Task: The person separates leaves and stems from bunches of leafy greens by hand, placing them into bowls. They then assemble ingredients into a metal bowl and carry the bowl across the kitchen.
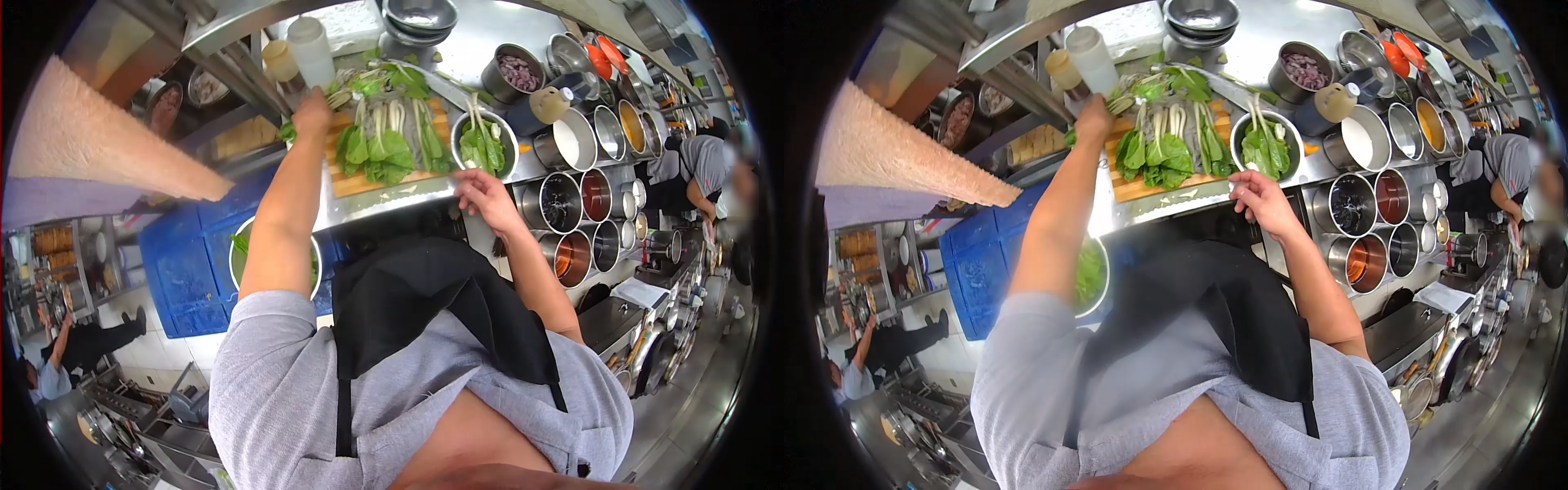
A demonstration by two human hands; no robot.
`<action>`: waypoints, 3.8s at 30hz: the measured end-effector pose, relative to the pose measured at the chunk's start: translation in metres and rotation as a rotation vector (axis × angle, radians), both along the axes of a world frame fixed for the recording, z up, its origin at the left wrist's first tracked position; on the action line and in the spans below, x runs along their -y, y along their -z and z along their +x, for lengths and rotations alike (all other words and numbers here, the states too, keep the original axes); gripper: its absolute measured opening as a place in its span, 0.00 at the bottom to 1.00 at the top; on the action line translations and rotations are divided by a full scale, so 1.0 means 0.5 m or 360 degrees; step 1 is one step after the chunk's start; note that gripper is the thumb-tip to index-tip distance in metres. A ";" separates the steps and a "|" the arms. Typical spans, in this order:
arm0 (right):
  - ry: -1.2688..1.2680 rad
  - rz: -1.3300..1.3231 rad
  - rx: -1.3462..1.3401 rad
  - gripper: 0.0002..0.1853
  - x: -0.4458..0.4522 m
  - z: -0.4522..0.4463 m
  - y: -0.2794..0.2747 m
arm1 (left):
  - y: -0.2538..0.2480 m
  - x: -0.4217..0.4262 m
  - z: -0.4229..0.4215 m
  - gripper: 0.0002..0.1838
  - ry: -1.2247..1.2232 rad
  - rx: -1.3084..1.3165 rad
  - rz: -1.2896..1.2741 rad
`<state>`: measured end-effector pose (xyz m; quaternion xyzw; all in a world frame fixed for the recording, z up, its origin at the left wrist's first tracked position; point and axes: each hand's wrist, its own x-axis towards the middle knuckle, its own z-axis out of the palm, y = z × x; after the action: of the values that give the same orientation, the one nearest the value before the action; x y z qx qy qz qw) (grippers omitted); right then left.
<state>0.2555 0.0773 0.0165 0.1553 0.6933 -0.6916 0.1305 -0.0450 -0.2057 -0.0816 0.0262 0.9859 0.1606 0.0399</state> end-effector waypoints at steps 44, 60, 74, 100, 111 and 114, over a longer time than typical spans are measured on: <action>-0.0410 0.1123 -0.1088 0.26 -0.123 -0.146 -0.153 | -0.263 -0.180 0.158 0.28 0.0664 0.1024 0.2127; -0.0978 0.1759 -0.0866 0.17 -0.107 -0.251 -0.179 | -0.287 -0.313 0.172 0.19 0.1232 0.1041 0.1108; -0.0041 0.1673 -0.0475 0.17 -0.124 -0.221 0.044 | -0.097 -0.458 0.192 0.20 0.0889 0.0310 0.0765; -0.0213 0.1649 -0.0380 0.25 -0.211 -0.170 0.059 | -0.209 -0.313 0.181 0.20 0.0241 0.1199 0.3107; 0.0025 -0.0173 -0.0421 0.25 0.007 -0.222 -0.015 | -0.194 -0.298 0.205 0.16 -0.0550 0.0402 0.2727; 0.0016 -0.0704 0.0009 0.13 0.029 -0.243 -0.018 | -0.208 -0.217 0.217 0.16 -0.0470 0.0736 0.2728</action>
<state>0.1340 0.0627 0.0258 0.1283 0.5236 -0.8270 0.1597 0.0635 -0.0974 0.0223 -0.1130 0.4885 0.8456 0.1832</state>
